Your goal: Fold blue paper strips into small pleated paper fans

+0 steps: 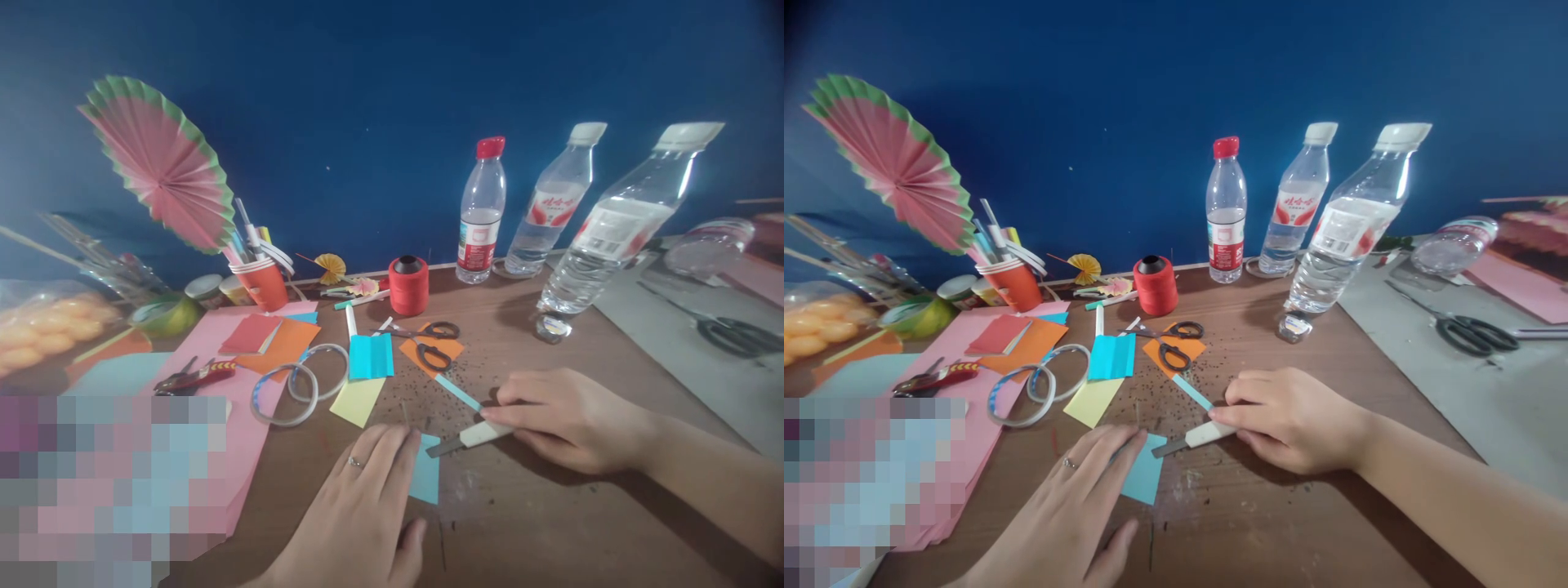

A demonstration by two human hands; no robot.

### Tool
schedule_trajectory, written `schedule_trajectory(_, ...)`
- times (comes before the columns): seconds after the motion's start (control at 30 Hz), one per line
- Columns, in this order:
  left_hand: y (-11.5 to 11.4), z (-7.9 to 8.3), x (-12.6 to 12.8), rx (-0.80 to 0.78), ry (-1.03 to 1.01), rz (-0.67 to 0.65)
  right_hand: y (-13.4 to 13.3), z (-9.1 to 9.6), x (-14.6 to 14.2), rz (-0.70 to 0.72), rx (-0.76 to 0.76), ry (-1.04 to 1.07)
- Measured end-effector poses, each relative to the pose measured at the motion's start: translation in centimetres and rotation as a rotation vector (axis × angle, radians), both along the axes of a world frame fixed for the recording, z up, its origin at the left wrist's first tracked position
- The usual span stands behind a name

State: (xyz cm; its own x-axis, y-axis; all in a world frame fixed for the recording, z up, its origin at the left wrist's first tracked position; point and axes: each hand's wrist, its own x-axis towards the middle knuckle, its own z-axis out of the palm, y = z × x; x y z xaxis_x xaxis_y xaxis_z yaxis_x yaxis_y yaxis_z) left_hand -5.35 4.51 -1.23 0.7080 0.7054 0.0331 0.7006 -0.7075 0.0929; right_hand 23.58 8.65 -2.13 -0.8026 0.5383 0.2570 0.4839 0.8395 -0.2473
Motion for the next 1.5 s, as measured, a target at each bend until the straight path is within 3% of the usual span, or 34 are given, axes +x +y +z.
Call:
schedule_trajectory(0.83, 0.0, 0.0, 0.0, 0.006, 0.02, 0.013, 0.2, -0.4, 0.1, -0.033, 0.035, 0.021)
schedule_trajectory(1.17, 0.1, 0.2, 0.3, 0.029, 0.038, -0.033, -1.5, 1.3, -1.1, 0.069, 0.043, -0.159)
schedule_trajectory(1.5, 0.4, 0.7, 0.5, 0.12, 0.01, -0.082, -1.8, 1.7, -1.3, 0.061, -0.038, -0.143)
